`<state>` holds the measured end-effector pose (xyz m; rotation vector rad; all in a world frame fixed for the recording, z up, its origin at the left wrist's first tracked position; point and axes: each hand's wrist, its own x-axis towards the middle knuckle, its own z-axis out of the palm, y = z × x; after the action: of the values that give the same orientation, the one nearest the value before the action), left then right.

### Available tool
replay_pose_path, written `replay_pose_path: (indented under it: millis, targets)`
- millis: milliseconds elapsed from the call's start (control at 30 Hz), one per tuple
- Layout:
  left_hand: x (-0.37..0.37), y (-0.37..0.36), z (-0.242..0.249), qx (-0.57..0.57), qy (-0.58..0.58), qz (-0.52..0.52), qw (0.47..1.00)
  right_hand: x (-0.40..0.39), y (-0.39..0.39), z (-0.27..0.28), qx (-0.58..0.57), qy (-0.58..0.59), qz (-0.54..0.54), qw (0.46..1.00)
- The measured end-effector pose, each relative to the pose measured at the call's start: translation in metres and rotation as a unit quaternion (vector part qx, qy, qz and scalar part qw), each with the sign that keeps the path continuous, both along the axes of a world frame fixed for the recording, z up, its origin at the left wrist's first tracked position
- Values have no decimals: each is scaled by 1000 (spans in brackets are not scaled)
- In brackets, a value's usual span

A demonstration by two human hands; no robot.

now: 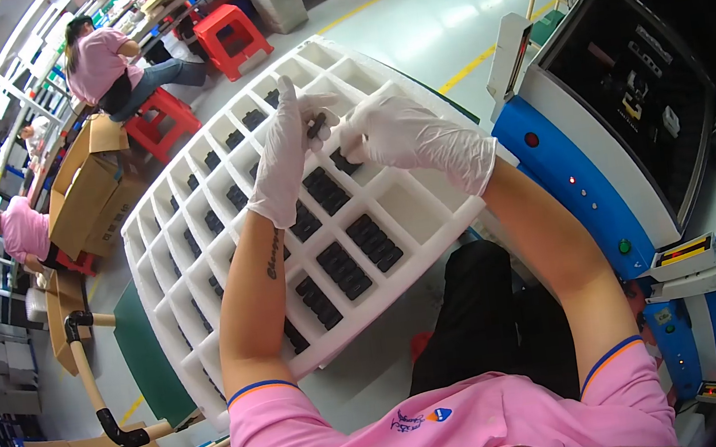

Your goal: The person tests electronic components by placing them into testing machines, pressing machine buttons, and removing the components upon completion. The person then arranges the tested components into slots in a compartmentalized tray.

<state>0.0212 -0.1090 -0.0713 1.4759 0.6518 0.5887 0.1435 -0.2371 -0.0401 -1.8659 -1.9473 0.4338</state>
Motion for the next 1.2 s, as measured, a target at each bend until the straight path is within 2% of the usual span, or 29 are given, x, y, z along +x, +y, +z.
replay_pose_path:
  millis: [33,133,300,433,533,567,700,833,933,1100,1200]
  targets:
    - [1,2,-1,-1,1,-1,1000,-1,0,-3,-1,1,-1,1000]
    - [3,9,-4,-50,-20,-18,998,-7,2,-19,55,-151,-5,987]
    - [-1,10,-5,-31,-28,-49,998,-9,5,-23,69,-163,-3,984]
    - [0,9,-7,-37,-44,-63,996,-4,5,-17,30,-130,0,991]
    - [1,4,-4,-18,-48,-73,996,-5,3,-15,290,-59,-41,954]
    - [1,3,-2,-18,-48,-74,996,-5,4,-16,291,-58,-42,954]
    - [-2,-3,4,-14,-32,-108,994,-5,15,-24,259,-46,-7,965]
    - [-4,-2,3,-36,-37,-106,993,-2,14,-26,202,25,-12,979]
    - [0,4,-4,-6,-47,-95,994,0,-5,-5,24,-63,1,998]
    - [0,5,-3,-4,-25,-93,995,1,-9,-14,82,-114,58,988]
    - [-1,5,-3,6,-22,-93,995,-5,-1,-9,-32,-122,21,992]
